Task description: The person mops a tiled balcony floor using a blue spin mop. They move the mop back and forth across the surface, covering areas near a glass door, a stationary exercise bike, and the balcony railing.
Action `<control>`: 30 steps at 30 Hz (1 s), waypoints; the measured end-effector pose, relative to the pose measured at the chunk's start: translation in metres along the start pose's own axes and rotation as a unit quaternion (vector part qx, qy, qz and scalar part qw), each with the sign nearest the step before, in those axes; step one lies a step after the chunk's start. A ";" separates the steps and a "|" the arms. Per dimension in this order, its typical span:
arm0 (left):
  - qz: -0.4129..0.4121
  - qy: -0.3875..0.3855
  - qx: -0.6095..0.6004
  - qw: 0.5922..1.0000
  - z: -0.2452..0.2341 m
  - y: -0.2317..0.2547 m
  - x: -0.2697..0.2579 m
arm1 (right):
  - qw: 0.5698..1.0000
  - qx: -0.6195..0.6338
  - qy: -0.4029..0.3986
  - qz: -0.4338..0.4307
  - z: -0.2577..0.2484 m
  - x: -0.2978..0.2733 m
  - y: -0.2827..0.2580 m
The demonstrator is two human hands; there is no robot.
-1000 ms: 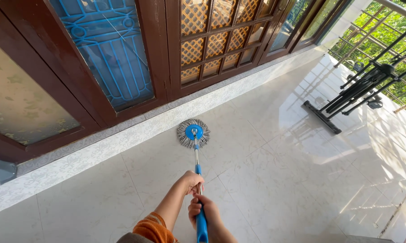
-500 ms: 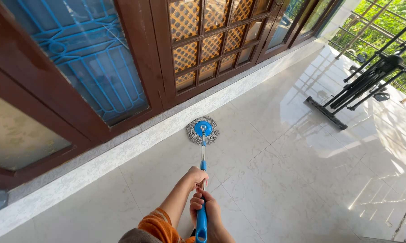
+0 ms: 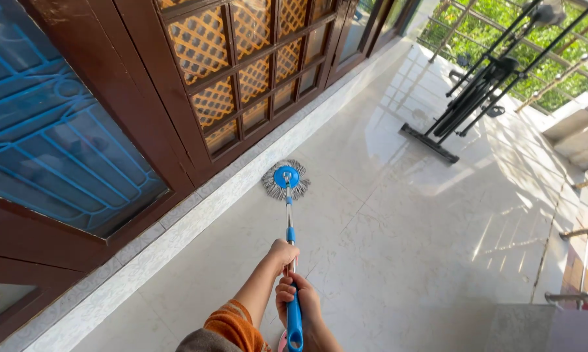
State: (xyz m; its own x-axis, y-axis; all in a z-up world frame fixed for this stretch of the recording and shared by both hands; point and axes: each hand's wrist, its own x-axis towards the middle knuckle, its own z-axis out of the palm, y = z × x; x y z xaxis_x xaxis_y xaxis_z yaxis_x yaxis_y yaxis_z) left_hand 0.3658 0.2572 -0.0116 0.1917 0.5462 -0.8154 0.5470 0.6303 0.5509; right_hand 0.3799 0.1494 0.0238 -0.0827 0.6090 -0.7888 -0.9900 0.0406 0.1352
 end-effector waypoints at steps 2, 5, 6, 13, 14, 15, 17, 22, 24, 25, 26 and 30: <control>0.003 0.000 0.007 1.000 -0.010 -0.002 -0.004 | 1.000 0.011 -0.006 0.006 0.000 0.007 0.011; 0.019 -0.014 0.050 0.998 -0.045 0.001 -0.016 | 1.000 0.021 0.002 0.018 0.010 0.021 0.038; 0.024 -0.028 0.086 0.996 -0.058 -0.002 -0.025 | 0.999 0.023 0.025 0.026 0.010 0.023 0.051; 0.047 -0.032 0.330 0.942 -0.137 -0.032 -0.036 | 0.997 0.050 0.038 0.034 0.013 0.029 0.164; 0.031 -0.046 0.302 0.952 -0.148 -0.036 -0.039 | 0.998 0.037 0.018 0.049 0.001 0.040 0.177; 0.015 -0.061 0.274 0.960 -0.158 -0.041 -0.040 | 0.998 0.023 -0.001 0.063 -0.010 0.052 0.189; 0.012 -0.065 0.269 0.961 -0.176 -0.045 -0.048 | 0.997 0.026 0.013 0.067 -0.014 0.053 0.215; 0.002 -0.094 0.180 0.979 -0.177 -0.062 -0.018 | 0.995 0.060 0.016 0.084 -0.017 0.060 0.214; 0.028 -0.142 0.123 0.982 -0.172 -0.067 0.009 | 0.994 0.097 -0.049 0.018 -0.004 0.063 0.205; 0.029 -0.144 0.125 0.981 -0.170 -0.060 0.004 | 0.994 0.099 -0.051 0.016 0.004 0.062 0.198; 0.029 -0.160 0.103 0.981 -0.170 -0.052 -0.001 | 0.994 0.095 -0.055 -0.008 0.014 0.062 0.190; 0.028 -0.171 0.079 0.982 -0.168 -0.026 0.003 | 0.990 0.093 -0.059 -0.084 0.049 0.077 0.154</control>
State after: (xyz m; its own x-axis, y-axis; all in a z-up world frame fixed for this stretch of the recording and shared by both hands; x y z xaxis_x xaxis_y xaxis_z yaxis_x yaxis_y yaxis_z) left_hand 0.2147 0.3347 0.0017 0.4715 0.3435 -0.8122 0.6431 0.4963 0.5832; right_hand 0.2262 0.2418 0.0134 0.1057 0.6689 -0.7358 -0.9496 0.2874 0.1248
